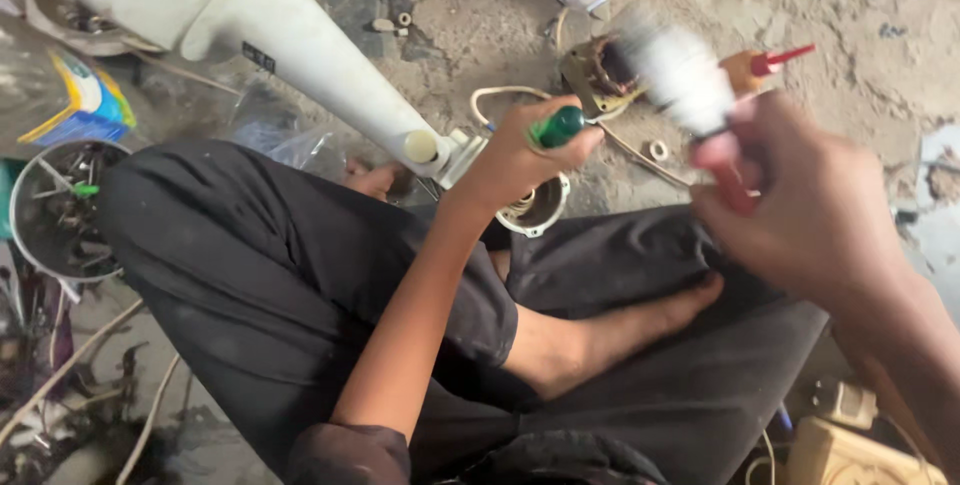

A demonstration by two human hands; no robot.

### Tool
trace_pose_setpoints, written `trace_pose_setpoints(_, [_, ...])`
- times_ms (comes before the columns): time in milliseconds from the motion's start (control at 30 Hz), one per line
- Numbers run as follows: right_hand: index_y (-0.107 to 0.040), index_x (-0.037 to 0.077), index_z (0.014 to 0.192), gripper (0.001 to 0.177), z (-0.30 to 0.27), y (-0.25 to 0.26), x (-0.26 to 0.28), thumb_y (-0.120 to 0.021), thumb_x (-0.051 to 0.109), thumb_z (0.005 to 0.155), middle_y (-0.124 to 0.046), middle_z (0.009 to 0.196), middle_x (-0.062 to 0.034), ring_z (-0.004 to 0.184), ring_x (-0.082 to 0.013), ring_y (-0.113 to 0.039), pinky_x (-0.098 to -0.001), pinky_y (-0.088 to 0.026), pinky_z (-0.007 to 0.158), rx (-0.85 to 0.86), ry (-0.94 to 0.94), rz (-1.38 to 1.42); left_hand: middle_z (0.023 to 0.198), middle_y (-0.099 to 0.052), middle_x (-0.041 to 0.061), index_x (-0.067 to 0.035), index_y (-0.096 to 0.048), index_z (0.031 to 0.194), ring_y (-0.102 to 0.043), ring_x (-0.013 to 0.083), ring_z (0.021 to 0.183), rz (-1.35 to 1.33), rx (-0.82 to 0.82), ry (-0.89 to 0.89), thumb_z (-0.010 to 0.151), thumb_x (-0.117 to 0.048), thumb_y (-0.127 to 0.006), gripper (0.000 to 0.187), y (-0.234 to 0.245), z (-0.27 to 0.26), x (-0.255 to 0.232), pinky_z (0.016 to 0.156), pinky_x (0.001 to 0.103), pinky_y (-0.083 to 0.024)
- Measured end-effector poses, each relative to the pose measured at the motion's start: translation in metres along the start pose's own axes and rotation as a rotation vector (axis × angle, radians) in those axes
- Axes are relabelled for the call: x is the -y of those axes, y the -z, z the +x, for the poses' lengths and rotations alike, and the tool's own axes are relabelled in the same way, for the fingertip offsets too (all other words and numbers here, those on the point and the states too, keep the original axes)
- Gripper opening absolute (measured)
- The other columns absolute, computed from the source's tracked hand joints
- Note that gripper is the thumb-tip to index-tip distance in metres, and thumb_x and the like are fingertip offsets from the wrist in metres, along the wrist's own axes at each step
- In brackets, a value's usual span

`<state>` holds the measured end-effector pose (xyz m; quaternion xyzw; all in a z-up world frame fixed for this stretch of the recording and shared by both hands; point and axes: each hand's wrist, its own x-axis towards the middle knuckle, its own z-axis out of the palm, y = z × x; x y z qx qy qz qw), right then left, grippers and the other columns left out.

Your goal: The person sits on the floor and works on a disassembled fan motor housing. They use a green screwdriver to manipulate internal components and wires, and occasionally use pliers to adjust parts within the motor casing.

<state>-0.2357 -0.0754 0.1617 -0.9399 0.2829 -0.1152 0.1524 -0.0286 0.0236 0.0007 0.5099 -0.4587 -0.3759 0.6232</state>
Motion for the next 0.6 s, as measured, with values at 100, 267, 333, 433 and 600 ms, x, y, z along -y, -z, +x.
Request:
trace_pose_setpoints(100, [-0.050,0.003,0.111,0.043,-0.032,0.013,-0.009,-0.082,0.011,0.083,-0.055,0.083,-0.0026,0.065,-0.0136,-0.053,-0.0316,-0.043,0.055,-0.099,-0.344,0.399,0.072,-0.052,-0.007,-0.006,-0.066,0.095,-0.049,0.0045,0.067,0.051,-0.080,0.022,0.095,-0.028,-0.075,0.024,0.012,0.006,-0.018,0.060,0.025,-0.042])
trace_pose_setpoints(267, [-0.053,0.006,0.110,0.040,-0.096,-0.009,-0.038,-0.080,0.011,0.082,-0.057,0.083,0.0002,0.078,-0.0085,-0.054,-0.0242,-0.044,0.071,-0.109,-0.484,0.497,0.102,-0.056,0.001,-0.007,-0.051,0.120,-0.063,0.0080,0.090,-0.224,-0.196,-0.112,0.106,-0.030,-0.070,0.033,0.028,0.009,-0.059,0.088,0.029,-0.054])
trace_pose_setpoints(333, [-0.054,0.005,0.105,0.039,-0.119,-0.026,-0.048,-0.082,0.009,0.078,-0.055,0.087,-0.0007,0.078,-0.0101,-0.053,-0.0247,-0.044,0.071,-0.096,-0.519,0.463,0.114,-0.057,0.004,-0.009,-0.047,0.134,-0.062,0.0086,0.096,-0.204,-0.168,-0.061,0.109,-0.030,-0.061,0.035,0.020,-0.002,-0.074,0.095,0.030,-0.054])
trace_pose_setpoints(433, [-0.055,0.008,0.103,0.039,-0.141,-0.059,-0.051,-0.080,0.009,0.073,-0.057,0.091,0.0031,0.081,-0.0063,-0.055,-0.0219,-0.045,0.073,-0.143,-0.658,0.580,0.119,-0.058,0.012,-0.007,-0.044,0.135,-0.059,0.0197,0.103,0.164,-0.121,-0.073,0.109,-0.016,-0.051,0.028,-0.036,-0.035,-0.086,0.098,0.036,-0.052])
trace_pose_setpoints(600, [-0.052,0.005,0.100,0.034,-0.160,-0.072,-0.052,-0.081,0.011,0.082,-0.052,0.085,-0.0014,0.072,-0.0112,-0.049,-0.0282,-0.041,0.063,-0.154,-0.768,0.547,0.117,-0.066,0.011,-0.005,-0.054,0.136,-0.066,0.0275,0.114,0.568,0.040,-0.324,0.100,-0.018,-0.072,0.042,-0.120,-0.064,-0.059,0.110,0.042,-0.049])
